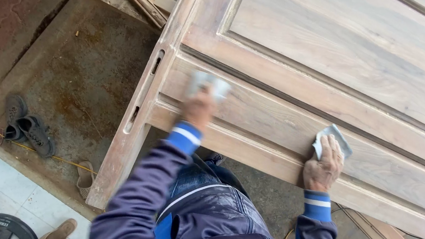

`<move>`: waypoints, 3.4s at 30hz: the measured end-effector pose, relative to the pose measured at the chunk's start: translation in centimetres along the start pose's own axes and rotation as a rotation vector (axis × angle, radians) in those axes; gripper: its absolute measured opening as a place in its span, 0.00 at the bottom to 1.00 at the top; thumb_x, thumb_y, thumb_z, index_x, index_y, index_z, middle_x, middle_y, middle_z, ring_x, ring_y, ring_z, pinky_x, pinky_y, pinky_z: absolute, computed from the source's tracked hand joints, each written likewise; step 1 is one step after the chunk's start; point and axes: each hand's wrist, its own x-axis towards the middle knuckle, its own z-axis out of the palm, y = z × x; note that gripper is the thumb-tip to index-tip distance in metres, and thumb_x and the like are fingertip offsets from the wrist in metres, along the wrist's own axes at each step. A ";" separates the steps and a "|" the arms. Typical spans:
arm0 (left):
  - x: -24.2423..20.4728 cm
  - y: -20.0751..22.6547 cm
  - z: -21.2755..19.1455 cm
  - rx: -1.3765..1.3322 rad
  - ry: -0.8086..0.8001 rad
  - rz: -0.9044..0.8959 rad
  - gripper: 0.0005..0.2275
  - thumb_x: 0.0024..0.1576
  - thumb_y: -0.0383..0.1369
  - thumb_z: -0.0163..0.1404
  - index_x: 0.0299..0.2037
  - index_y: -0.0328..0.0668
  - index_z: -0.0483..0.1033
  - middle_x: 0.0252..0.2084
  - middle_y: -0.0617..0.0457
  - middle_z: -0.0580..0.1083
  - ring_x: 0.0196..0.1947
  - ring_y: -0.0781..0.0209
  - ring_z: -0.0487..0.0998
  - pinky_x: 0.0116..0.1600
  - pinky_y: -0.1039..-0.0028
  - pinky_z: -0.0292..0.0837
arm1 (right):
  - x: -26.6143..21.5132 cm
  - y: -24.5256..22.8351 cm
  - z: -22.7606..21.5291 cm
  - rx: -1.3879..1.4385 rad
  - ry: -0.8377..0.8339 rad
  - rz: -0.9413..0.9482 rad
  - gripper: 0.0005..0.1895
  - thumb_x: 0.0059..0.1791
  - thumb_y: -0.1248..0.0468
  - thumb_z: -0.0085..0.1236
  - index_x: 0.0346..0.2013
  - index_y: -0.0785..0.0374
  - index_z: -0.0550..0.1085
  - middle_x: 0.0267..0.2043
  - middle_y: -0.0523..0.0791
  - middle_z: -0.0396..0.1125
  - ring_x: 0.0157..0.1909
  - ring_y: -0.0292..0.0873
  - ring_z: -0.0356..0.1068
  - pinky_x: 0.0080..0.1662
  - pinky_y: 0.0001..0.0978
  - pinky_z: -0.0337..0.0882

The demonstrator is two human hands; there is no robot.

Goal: Sanding the surface of a large wooden door using sheets of sandpaper.

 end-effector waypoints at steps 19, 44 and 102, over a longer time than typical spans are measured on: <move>-2.3 3.4 2.6 -0.063 -0.028 0.221 0.14 0.65 0.35 0.51 0.50 0.28 0.69 0.25 0.43 0.75 0.20 0.56 0.80 0.20 0.71 0.77 | -1.8 4.6 -3.2 0.031 0.084 0.130 0.27 0.48 0.78 0.44 0.61 0.65 0.74 0.69 0.55 0.65 0.74 0.57 0.60 0.74 0.49 0.55; 2.0 -4.9 -0.1 -0.066 0.013 -0.333 0.06 0.69 0.31 0.46 0.46 0.35 0.66 0.33 0.36 0.78 0.27 0.49 0.82 0.26 0.65 0.79 | -1.9 4.6 -3.0 0.049 0.102 0.112 0.24 0.50 0.77 0.46 0.60 0.66 0.75 0.68 0.55 0.66 0.73 0.57 0.61 0.73 0.49 0.56; -3.0 23.8 1.8 -0.227 -0.357 0.549 0.12 0.73 0.36 0.42 0.48 0.32 0.71 0.28 0.43 0.77 0.25 0.57 0.82 0.26 0.68 0.81 | -1.7 5.2 -2.4 0.006 0.090 0.064 0.26 0.48 0.77 0.47 0.60 0.65 0.75 0.68 0.55 0.67 0.72 0.57 0.62 0.73 0.49 0.56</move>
